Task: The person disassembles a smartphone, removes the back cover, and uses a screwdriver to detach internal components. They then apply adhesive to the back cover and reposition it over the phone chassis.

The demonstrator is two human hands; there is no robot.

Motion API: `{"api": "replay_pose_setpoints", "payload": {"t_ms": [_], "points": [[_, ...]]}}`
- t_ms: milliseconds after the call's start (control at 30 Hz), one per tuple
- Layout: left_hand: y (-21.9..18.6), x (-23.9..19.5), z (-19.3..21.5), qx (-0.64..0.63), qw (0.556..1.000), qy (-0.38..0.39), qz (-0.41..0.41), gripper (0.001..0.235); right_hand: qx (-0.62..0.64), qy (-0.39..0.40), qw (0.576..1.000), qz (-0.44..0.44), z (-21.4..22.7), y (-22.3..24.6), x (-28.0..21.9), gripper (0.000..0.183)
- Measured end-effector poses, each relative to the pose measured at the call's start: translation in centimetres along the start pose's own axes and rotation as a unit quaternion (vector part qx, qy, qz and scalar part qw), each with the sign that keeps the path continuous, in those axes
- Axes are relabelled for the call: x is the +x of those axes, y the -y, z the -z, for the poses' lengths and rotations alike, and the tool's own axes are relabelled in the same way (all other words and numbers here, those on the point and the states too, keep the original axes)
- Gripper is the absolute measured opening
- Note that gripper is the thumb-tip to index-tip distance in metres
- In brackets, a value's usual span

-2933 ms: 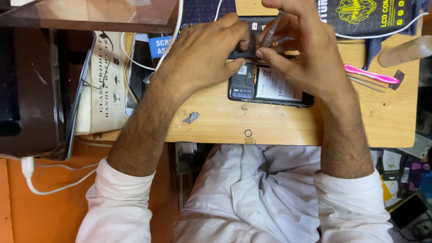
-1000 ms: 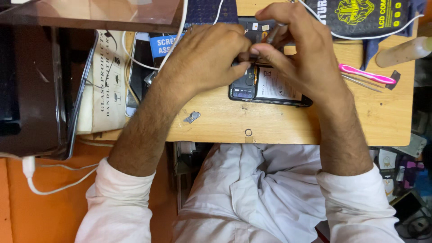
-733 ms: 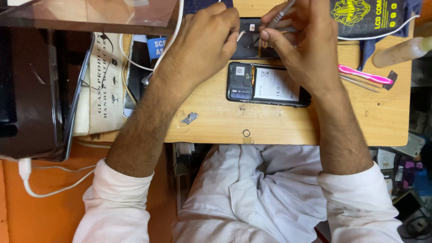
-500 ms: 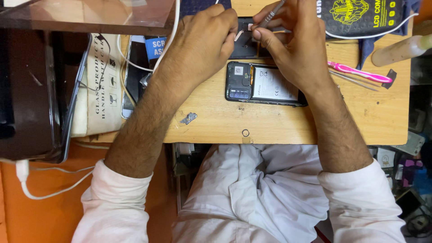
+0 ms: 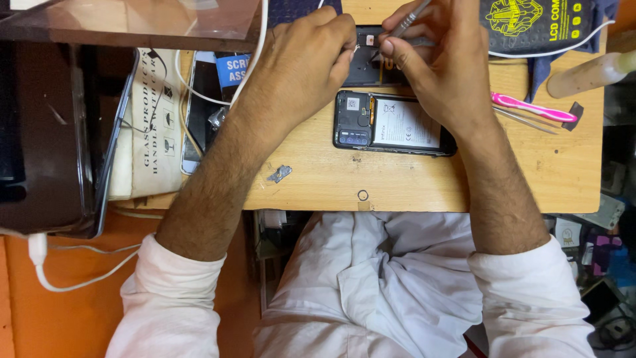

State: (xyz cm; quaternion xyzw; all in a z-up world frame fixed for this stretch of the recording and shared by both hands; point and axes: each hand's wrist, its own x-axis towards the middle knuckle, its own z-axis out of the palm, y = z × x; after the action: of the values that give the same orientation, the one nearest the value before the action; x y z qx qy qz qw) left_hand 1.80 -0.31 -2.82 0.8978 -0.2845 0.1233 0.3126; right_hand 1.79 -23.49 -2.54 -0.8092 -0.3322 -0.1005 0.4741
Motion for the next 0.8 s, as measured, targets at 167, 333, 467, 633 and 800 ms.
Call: {"api": "replay_pose_setpoints", "payload": {"t_ms": [167, 333, 467, 633, 800], "points": [[-0.5, 0.0, 0.0, -0.025, 1.000, -0.015, -0.009, 0.014, 0.045, -0.033, 0.998, 0.011, 0.6, -1.4, -0.7, 0.048], [-0.9, 0.2, 0.1, -0.038, 0.998, -0.040, -0.036, 0.024, 0.144, -0.062, 0.987, -0.029, 0.9, -1.8, -1.4, 0.047], [-1.0, 0.2, -0.1, -0.042, 0.996, -0.058, -0.060, 0.020, 0.143, -0.057, 0.988, -0.017, 0.9, -1.7, -1.5, 0.050], [-0.9, 0.1, -0.4, -0.030, 0.997, -0.056, -0.054, 0.018, 0.094, -0.039, 0.995, 0.017, 0.7, -1.3, -1.4, 0.050], [-0.7, 0.1, -0.4, -0.018, 0.996, -0.054, -0.064, 0.018, 0.058, -0.019, 0.998, 0.034, 0.7, -0.6, -1.5, 0.050]]}}
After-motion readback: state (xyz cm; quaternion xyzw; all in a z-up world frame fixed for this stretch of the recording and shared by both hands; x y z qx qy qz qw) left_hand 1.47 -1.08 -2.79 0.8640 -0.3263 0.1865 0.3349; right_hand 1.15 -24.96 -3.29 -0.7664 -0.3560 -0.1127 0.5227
